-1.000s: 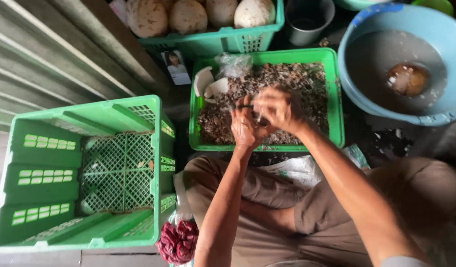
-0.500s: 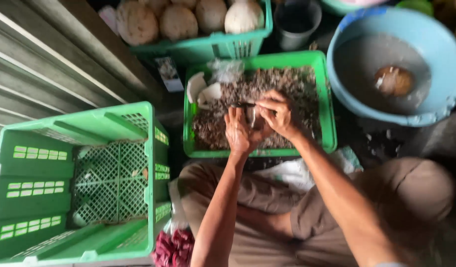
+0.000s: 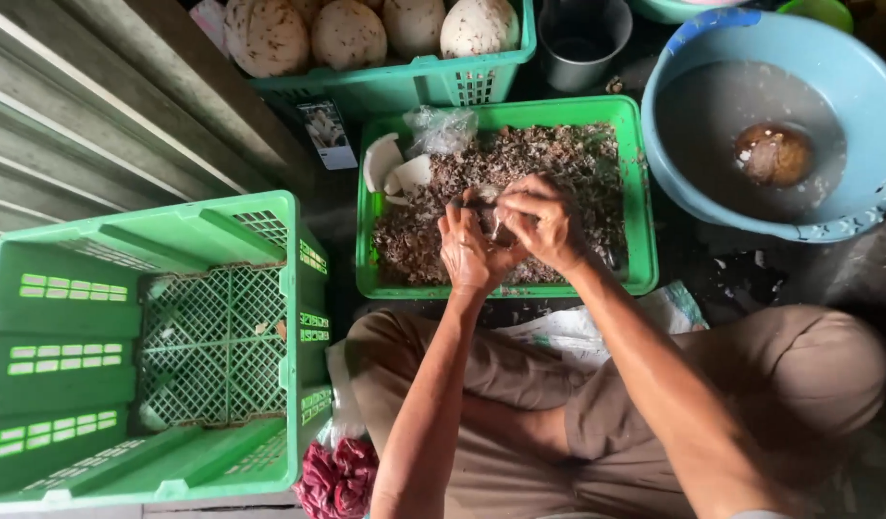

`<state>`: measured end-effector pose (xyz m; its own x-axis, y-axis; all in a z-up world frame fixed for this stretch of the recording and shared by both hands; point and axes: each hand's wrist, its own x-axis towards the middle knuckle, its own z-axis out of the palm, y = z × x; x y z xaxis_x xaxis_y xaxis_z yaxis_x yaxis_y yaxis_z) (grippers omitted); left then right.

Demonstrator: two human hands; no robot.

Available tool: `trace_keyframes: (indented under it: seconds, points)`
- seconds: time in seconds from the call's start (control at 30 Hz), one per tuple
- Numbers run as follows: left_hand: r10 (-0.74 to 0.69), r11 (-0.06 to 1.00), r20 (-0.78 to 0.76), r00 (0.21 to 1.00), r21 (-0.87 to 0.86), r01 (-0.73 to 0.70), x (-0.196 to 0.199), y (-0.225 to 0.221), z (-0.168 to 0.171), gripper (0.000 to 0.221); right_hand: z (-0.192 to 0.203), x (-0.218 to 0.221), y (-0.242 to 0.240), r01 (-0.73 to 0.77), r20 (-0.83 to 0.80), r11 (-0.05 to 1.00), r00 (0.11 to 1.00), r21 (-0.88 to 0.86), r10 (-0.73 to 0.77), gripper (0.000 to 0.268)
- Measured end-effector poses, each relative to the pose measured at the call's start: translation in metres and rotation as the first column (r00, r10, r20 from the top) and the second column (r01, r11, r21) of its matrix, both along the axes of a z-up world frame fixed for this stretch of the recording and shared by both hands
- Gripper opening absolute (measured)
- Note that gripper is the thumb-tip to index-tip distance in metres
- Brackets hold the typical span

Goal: The person is peeling or scraping the outer layer of a coconut using a small hand tool while sitting on the floor.

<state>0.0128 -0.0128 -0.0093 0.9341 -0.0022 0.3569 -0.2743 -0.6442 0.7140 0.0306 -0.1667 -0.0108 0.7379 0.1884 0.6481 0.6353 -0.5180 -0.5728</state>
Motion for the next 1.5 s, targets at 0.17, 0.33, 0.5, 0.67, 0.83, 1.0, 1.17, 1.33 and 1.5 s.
trace_keyframes:
  seconds: [0.17, 0.33, 0.5, 0.67, 0.83, 1.0, 1.17, 1.33, 1.5]
  points:
    - [-0.033, 0.999, -0.021, 0.999, 0.025, 0.033, -0.004, 0.002, 0.010, 0.098, 0.024, -0.017, 0.008, 0.007, 0.000, 0.998, 1.000, -0.068, -0.007, 0.010]
    - [-0.011, 0.999, -0.142, 0.990, -0.037, 0.006, -0.005, 0.001, 0.019, 0.108, 0.027, -0.002, 0.002, -0.077, -0.127, 0.997, 0.989, 0.006, 0.077, 0.006]
    - [-0.028, 1.000, -0.122, 0.992, 0.010, 0.030, -0.008, 0.003, 0.034, 0.103, 0.030, 0.013, -0.003, -0.045, -0.265, 0.982, 0.960, 0.185, 0.094, 0.008]
    - [-0.052, 0.998, -0.149, 0.987, -0.028, 0.048, -0.010, 0.007, 0.040, 0.106, 0.001, 0.021, -0.017, 0.001, -0.244, 0.965, 0.967, 0.264, 0.066, 0.006]
    - [-0.060, 0.998, -0.139, 0.989, 0.002, 0.061, -0.007, 0.011, 0.013, 0.112, 0.035, -0.008, -0.003, 0.035, -0.310, 0.992, 0.951, 0.120, 0.004, 0.007]
    - [-0.044, 0.999, -0.111, 0.993, -0.018, 0.042, -0.001, 0.003, 0.020, 0.108, -0.001, 0.028, 0.000, -0.059, 0.177, 0.991, 0.983, 0.120, 0.037, 0.016]
    - [-0.091, 0.996, -0.045, 0.995, -0.003, 0.091, -0.009, 0.007, 0.004, 0.109, 0.015, 0.003, 0.007, -0.016, 0.066, 1.000, 0.998, 0.026, 0.014, 0.003]
    - [-0.100, 0.995, 0.044, 0.994, 0.004, 0.100, -0.006, 0.006, 0.006, 0.102, 0.077, -0.017, 0.019, -0.036, -0.036, 0.985, 0.999, -0.167, 0.030, 0.009]
    - [-0.073, 0.997, -0.102, 0.992, -0.046, 0.069, -0.004, 0.006, 0.018, 0.110, 0.063, -0.003, 0.017, -0.110, -0.134, 0.993, 0.985, -0.032, 0.104, 0.010]
